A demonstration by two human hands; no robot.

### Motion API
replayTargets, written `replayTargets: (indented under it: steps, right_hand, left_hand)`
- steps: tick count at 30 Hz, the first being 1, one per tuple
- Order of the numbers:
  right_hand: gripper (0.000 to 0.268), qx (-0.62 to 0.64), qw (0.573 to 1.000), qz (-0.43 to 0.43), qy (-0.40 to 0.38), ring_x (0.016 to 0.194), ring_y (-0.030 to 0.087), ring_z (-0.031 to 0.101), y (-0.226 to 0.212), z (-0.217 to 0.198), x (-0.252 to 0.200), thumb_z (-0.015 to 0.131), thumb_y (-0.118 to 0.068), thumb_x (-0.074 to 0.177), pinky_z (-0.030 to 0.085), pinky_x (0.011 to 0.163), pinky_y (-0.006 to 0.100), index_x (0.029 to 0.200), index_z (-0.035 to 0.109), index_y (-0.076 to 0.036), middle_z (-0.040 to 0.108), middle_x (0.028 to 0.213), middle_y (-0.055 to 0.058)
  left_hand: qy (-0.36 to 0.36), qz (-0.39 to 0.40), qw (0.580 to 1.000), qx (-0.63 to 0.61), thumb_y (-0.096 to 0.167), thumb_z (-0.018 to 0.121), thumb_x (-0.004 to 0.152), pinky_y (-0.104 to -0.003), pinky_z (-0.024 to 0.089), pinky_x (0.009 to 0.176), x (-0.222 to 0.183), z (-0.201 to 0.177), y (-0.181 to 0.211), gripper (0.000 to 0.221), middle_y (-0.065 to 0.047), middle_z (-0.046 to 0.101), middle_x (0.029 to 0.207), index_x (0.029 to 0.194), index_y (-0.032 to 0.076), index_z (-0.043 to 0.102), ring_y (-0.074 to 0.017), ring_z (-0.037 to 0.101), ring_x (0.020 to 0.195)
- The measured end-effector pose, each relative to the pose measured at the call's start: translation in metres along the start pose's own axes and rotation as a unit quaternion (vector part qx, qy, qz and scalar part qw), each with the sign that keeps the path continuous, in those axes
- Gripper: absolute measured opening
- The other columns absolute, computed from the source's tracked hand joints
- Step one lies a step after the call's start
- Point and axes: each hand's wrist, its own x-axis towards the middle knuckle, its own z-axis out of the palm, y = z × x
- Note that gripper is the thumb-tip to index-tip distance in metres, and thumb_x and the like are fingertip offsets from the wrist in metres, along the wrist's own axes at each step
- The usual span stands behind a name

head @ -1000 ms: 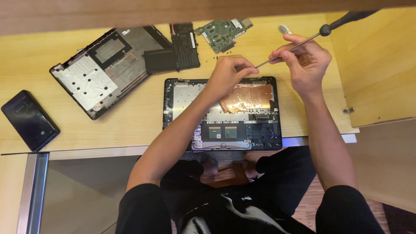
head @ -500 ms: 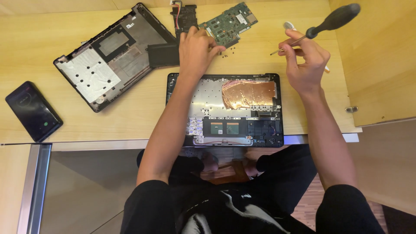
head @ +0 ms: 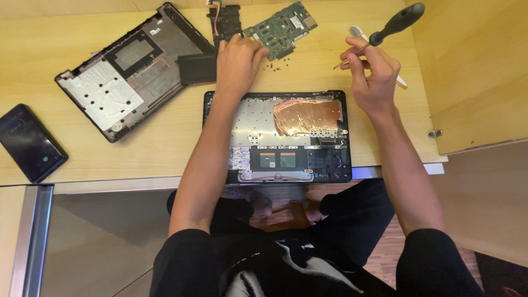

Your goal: Removing internal components from a laptop, including the battery, motherboard, and metal shielding, using a screwdriver.

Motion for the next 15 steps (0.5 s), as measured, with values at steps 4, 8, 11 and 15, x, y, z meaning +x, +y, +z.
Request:
replayTargets:
  steps: [4,8,11,15]
  right_hand:
    - [0.020,0.024,1.000,0.002,0.000,0.078,0.034,0.073,-0.003,0.005,0.001,0.050,0.002,0.115,0.066,0.071,0.040,0.124,0.062,0.016,0.071,0.098,0.026]
    - [0.013,0.025,0.997,-0.075,-0.005,0.088,0.034,0.070,-0.002,0.006,0.017,0.056,0.006,0.113,0.060,0.077,0.041,0.110,0.066,0.014,0.070,0.097,0.024]
    - [0.015,0.034,0.997,-0.072,-0.020,0.083,0.033,0.071,-0.005,0.012,0.012,0.061,0.008,0.111,0.059,0.075,0.039,0.102,0.070,0.016,0.073,0.095,0.023]
    - [0.015,0.183,0.983,0.025,-0.014,0.086,0.038,0.075,0.000,0.031,0.014,0.057,0.007,0.111,0.063,0.077,0.046,0.107,0.069,0.014,0.072,0.093,0.024]
  left_hand:
    - [0.051,0.018,0.993,-0.102,0.018,0.052,0.106,-0.044,0.041,0.079,-0.006,-0.034,0.012,0.024,-0.004,0.076,0.097,0.097,0.008,0.072,-0.0284,0.058,0.082]
    - [0.051,0.009,0.984,-0.169,0.020,0.052,0.104,-0.037,0.045,0.067,-0.023,-0.091,0.017,0.024,-0.004,0.073,0.090,0.100,0.008,0.073,-0.0211,0.064,0.079]
    - [0.002,-0.035,0.992,-0.125,0.020,0.056,0.106,-0.038,0.046,0.073,-0.078,-0.111,0.008,0.022,-0.006,0.073,0.094,0.100,0.007,0.072,-0.0217,0.063,0.085]
    - [0.071,-0.079,0.976,-0.191,-0.001,0.061,0.096,-0.055,0.039,0.109,-0.148,-0.107,-0.005,0.041,-0.023,0.058,0.131,0.137,0.003,0.059,-0.0455,0.050,0.128]
